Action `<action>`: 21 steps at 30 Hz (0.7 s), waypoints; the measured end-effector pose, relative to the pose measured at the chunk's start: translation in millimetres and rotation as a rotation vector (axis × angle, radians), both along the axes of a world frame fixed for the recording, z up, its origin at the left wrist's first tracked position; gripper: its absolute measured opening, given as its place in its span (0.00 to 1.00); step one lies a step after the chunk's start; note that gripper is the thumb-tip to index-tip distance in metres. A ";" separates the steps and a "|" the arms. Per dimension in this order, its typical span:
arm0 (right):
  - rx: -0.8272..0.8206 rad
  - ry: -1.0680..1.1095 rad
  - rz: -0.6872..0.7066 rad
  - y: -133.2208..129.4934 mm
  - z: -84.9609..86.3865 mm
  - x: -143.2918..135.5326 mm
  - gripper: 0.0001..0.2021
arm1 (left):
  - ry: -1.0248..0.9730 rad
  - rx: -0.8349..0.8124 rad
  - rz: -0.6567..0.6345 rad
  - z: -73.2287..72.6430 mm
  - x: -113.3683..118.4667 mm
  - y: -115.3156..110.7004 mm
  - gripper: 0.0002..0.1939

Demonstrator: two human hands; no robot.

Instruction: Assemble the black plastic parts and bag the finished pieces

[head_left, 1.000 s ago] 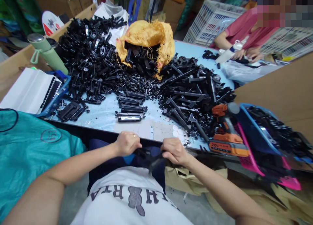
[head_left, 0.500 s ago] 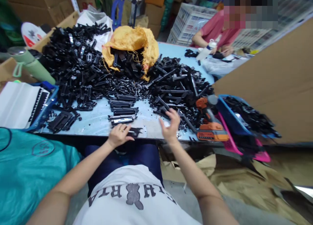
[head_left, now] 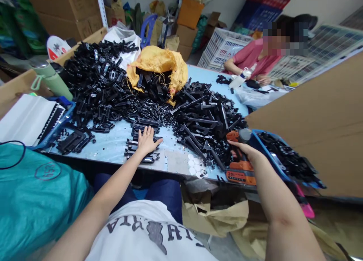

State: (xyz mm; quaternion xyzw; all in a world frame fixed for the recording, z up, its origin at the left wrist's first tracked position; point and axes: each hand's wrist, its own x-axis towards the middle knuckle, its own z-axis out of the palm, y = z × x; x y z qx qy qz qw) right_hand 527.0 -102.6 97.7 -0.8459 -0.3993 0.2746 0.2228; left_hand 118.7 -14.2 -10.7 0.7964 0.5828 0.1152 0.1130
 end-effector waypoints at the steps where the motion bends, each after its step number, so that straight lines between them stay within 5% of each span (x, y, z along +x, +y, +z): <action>1: -0.071 0.102 -0.055 3.1 0.4 -0.8 0.14 | 0.000 -0.001 -0.031 0.0 -4.3 -0.8 0.43; 3: -0.165 0.261 -0.165 5.3 2.0 -1.5 0.12 | -0.003 -0.003 -0.068 0.7 -13.5 -3.8 0.40; 7: -0.117 0.207 -0.238 -4.8 18.1 -7.9 0.10 | -0.018 0.001 -0.114 1.3 -26.4 -3.4 0.37; 12: 0.052 0.051 -0.240 -17.6 75.8 -35.7 0.10 | -0.049 -0.013 -0.055 2.5 -16.9 20.0 0.44; 17: 0.044 0.047 0.039 12.4 121.2 -92.7 0.11 | -0.073 -0.107 -0.068 4.1 4.4 38.4 0.46; 21: -0.046 0.042 0.494 74.1 112.2 -168.1 0.12 | -0.106 -0.124 -0.158 -0.3 10.6 31.2 0.51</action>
